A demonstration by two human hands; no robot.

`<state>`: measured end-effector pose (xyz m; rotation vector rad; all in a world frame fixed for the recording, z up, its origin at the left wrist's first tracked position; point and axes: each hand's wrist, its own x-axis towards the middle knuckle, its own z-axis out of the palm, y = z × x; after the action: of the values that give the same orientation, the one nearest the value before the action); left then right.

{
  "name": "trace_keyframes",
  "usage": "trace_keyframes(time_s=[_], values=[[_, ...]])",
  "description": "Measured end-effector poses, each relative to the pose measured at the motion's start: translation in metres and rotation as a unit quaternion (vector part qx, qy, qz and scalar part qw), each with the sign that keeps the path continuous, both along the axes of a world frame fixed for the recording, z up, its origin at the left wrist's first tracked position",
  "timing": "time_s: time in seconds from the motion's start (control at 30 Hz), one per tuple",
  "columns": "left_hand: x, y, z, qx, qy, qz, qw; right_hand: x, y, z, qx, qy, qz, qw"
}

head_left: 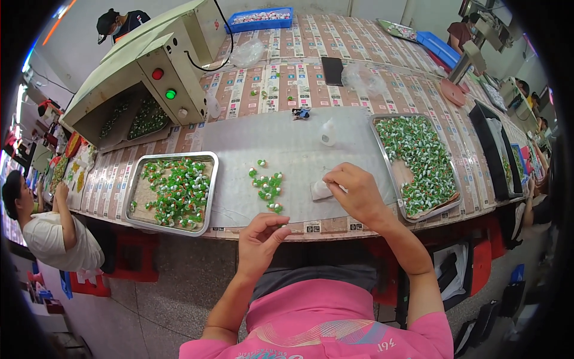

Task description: The person assembles small green beads and silver connectors by hand at a workbench.

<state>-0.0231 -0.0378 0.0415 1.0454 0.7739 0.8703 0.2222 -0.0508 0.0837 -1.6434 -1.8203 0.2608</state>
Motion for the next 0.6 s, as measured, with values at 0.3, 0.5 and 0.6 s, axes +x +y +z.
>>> trace_keyframes(time_s=[0.3, 0.5, 0.6], values=[[0.021, -0.011, -0.003, -0.108, -0.060, -0.022, 0.992, -0.010, -0.033, 0.012, -0.067, 0.207, 0.009, 0.976], [0.039, -0.017, -0.004, -0.126, -0.094, -0.048, 0.986, -0.015, -0.059, 0.010, -0.162, 0.300, 0.023, 0.940], [0.045, -0.020, -0.006, -0.132, -0.095, -0.063, 0.985, -0.011, -0.066, 0.003, -0.172, 0.331, 0.023, 0.927]])
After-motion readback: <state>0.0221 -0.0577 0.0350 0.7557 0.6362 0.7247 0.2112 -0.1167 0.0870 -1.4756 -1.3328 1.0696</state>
